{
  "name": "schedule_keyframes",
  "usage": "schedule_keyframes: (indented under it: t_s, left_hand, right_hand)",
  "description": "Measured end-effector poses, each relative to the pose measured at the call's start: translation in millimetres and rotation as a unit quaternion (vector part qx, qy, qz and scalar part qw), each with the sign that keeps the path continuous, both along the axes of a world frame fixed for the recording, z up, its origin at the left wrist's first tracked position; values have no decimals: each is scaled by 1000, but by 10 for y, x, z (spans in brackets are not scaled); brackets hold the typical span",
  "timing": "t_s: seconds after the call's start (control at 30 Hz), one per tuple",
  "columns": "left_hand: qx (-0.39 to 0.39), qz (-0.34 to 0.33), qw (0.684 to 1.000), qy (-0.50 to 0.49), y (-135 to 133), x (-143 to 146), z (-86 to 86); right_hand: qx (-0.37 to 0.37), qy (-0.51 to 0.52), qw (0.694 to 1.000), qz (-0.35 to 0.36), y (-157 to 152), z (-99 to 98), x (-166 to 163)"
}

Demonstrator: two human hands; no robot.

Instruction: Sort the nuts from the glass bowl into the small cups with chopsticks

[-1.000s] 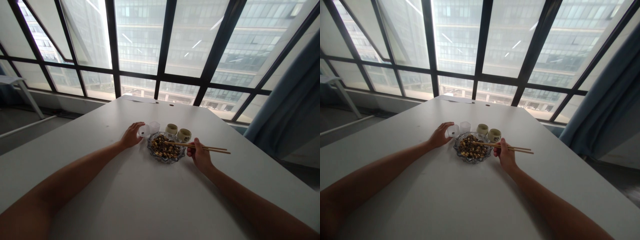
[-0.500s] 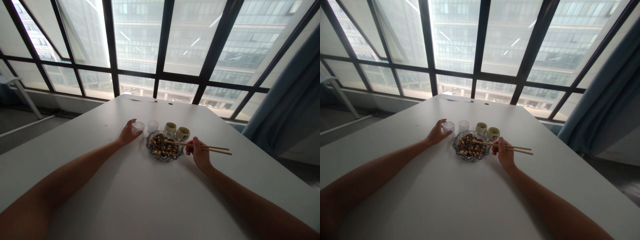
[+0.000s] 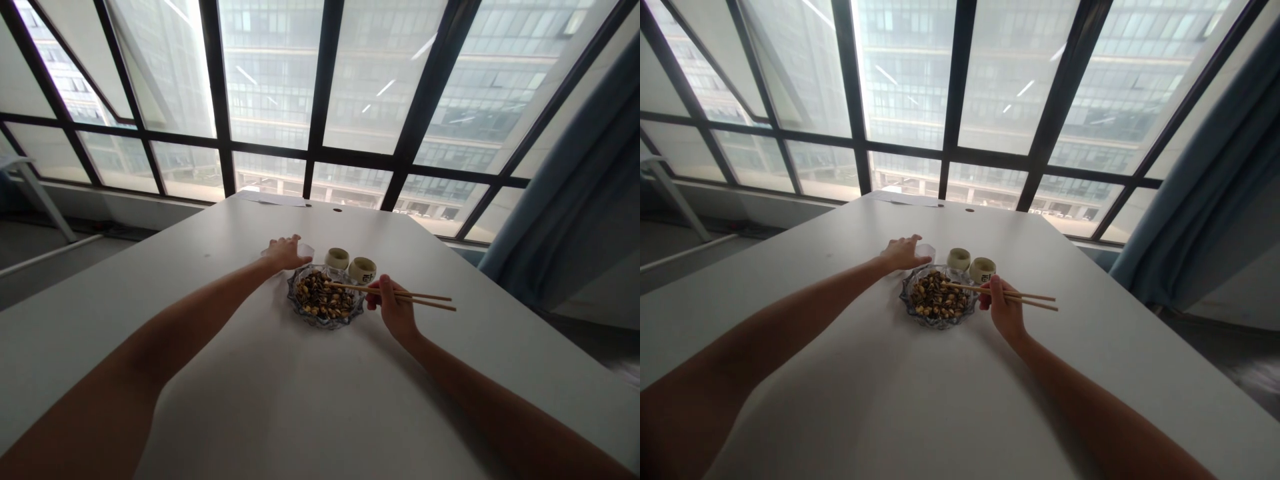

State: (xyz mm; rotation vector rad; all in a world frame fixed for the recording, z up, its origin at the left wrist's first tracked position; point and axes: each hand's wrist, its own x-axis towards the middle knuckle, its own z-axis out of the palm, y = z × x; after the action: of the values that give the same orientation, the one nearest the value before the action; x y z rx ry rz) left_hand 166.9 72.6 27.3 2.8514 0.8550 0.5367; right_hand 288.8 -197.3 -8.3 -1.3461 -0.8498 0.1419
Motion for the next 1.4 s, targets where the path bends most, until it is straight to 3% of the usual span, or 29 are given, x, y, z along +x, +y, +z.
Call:
schedule_keyframes:
  t_s: [0.23,0.4,0.5,0.73,0.87,1.07,1.13,1.23,1.4]
  left_hand:
    - [-9,-19,1000,-17,30,86,10]
    - [127,-176,973,-76,-2,-25,51]
    - [154,-213,962,-67,-3,-82,61]
    - [150,-189,967,-84,-3,-96,51]
    - [140,-180,970,-81,5,-95,34]
    - [127,-162,976,-71,-6,-100,31]
    - [124,-152,979,-62,-22,-99,39]
    - [114,-127,985,-35,-34,-87,42]
    - [82,-73,994,28,12,-35,6]
  right_hand:
    - [-8,30,999,9,41,-24,22]
    - [7,50,999,5,44,-45,59]
    - [7,52,999,5,47,-48,65]
    - [12,25,1000,1,39,-23,42]
    - [50,-22,998,-27,68,158,36]
    - [39,-143,989,8,525,492,35]
    - [-7,-180,983,46,694,530,46]
    - [-23,-161,985,49,770,563,54]
    - [-23,-76,996,38,474,720,58]
